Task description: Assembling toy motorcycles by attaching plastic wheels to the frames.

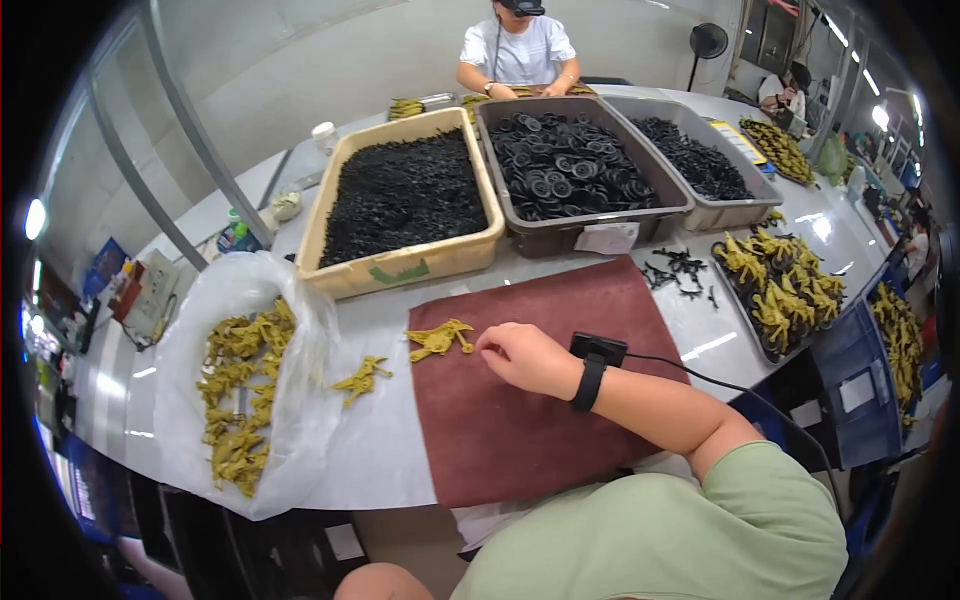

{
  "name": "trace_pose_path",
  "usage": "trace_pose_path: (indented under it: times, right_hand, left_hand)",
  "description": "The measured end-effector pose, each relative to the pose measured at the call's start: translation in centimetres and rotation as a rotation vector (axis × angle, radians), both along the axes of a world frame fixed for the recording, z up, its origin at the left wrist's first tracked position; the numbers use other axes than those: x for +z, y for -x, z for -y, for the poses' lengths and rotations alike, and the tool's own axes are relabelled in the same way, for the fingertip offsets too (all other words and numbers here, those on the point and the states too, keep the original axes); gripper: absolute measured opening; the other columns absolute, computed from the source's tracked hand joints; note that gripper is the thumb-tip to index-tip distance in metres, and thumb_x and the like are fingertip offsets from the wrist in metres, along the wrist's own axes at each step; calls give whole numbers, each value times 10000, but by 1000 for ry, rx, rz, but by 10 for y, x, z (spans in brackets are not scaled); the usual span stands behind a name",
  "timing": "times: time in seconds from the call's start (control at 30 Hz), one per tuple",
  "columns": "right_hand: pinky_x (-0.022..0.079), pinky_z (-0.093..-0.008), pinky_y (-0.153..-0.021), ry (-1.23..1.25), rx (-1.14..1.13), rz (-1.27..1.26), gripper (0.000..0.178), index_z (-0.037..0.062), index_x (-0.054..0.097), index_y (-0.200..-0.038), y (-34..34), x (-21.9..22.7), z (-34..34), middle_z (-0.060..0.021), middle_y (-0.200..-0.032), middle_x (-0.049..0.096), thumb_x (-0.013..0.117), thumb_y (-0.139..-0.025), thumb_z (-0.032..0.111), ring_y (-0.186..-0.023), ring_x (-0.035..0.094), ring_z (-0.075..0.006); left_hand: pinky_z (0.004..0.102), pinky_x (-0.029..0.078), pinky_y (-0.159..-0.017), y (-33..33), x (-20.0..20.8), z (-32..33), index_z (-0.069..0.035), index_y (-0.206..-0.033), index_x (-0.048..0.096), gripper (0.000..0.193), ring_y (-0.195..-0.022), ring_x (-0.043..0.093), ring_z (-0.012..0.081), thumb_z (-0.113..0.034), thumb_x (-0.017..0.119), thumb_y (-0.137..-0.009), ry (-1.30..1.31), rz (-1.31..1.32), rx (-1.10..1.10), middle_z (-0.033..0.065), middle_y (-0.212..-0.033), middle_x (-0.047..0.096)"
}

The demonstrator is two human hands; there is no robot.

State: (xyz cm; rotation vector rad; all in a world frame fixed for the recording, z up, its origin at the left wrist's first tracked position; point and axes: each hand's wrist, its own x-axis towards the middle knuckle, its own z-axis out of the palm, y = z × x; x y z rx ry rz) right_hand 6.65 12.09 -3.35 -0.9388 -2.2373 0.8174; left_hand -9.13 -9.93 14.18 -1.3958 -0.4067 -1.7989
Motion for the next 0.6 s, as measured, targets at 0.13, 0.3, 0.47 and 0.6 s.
trace_pose_path:
  times: [0.13, 0.3, 0.47, 0.6]
  right_hand:
    - [486, -391, -857, 54, 1, 61, 412, 41, 522, -1172, 7, -8, -14, -178, -1138, 508, 659, -802, 160, -1019, 557, -349]
    - [486, -394, -878, 30, 57, 89, 583, 76, 458, -1273, 28, -16, -21, -177, -1232, 447, 712, -767, 216, -1049, 548, -351]
    - [520, -415, -790, -135, 20, 186, 428, 112, 541, -1188, 42, -31, -35, -125, -1119, 544, 656, -788, 210, -951, 599, -344]
    - [516, -438, -730, -149, -90, 154, 317, 104, 576, -1076, 48, -33, -31, -147, -1013, 553, 657, -793, 220, -857, 610, -363]
  left_hand:
    - [600, 422, -872, 29, -46, 5, -148, -1099, 540, 334, -1101, 444, 446, -7, 556, -797, 171, -50, 41, 212, -1170, 422]
    - [467, 436, -895, 37, -80, 8, -67, -790, 689, 282, -1034, 534, 303, 102, 572, -595, 878, 235, 61, 147, -1059, 544]
    - [319, 463, -770, 59, -111, -16, -25, -919, 676, 305, -878, 581, 252, 131, 491, -732, 1401, 406, 32, 123, -977, 593]
    - [325, 473, -754, 83, -143, -15, -26, -947, 663, 252, -869, 591, 269, 88, 526, -769, 1395, 290, 150, 131, -952, 598]
